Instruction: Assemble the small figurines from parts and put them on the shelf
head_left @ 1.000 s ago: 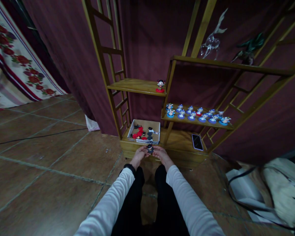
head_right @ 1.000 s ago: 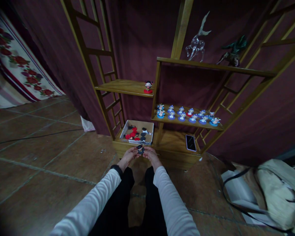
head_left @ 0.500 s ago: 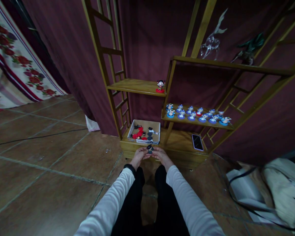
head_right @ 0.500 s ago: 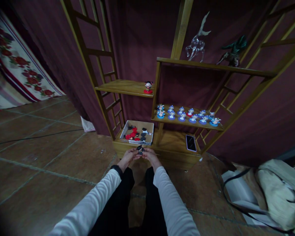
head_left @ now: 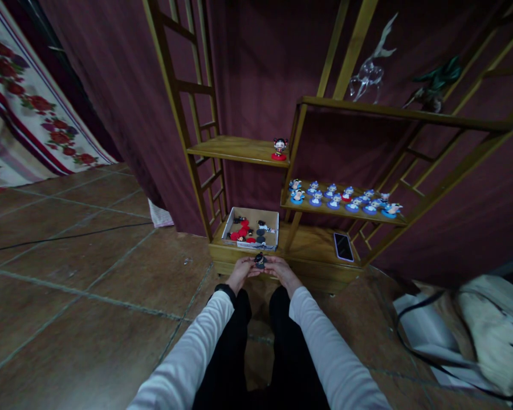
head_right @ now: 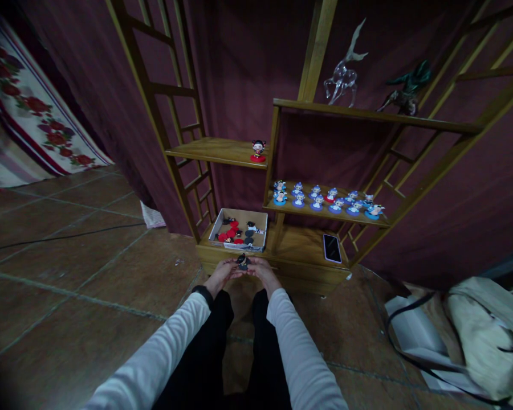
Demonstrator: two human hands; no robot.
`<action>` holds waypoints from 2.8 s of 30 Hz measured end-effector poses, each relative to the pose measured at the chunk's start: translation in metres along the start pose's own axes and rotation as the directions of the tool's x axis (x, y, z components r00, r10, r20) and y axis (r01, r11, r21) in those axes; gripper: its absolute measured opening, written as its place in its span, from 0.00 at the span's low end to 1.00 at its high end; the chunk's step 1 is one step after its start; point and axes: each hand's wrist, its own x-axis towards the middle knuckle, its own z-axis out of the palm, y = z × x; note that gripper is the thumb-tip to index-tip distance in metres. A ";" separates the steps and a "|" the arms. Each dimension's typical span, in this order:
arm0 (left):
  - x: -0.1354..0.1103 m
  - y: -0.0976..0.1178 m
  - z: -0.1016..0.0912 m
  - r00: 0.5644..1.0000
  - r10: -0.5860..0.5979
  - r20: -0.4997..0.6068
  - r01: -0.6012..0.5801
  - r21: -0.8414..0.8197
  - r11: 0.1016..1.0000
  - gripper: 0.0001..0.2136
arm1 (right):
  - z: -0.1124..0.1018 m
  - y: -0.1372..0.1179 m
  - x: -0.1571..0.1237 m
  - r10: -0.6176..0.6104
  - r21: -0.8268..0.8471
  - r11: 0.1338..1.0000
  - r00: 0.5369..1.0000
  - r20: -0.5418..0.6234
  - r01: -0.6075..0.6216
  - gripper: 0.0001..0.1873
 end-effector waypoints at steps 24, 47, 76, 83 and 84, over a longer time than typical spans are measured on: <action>-0.004 -0.004 0.009 0.942 0.301 0.146 -0.328 0.236 0.915 0.16 | -0.010 0.011 0.007 -0.005 0.139 0.990 0.999 -0.043 0.011 0.15; -0.036 0.009 0.007 0.742 0.480 0.468 -0.443 0.880 -0.174 0.22 | -0.009 0.007 0.002 0.036 0.150 0.988 0.999 -0.009 -0.034 0.22; -0.036 -0.001 0.009 0.723 0.443 0.531 -0.405 0.844 -0.351 0.20 | -0.012 0.017 0.008 0.103 0.066 0.993 0.994 -0.047 -0.100 0.21; -0.032 -0.002 0.006 0.766 0.460 0.450 -0.416 0.892 -0.179 0.21 | -0.013 0.016 0.007 0.108 0.095 0.990 0.994 -0.022 -0.105 0.20; -0.030 -0.001 0.004 0.782 0.458 0.424 -0.418 0.901 -0.119 0.21 | -0.013 0.016 0.006 0.108 0.102 0.989 0.994 -0.012 -0.106 0.19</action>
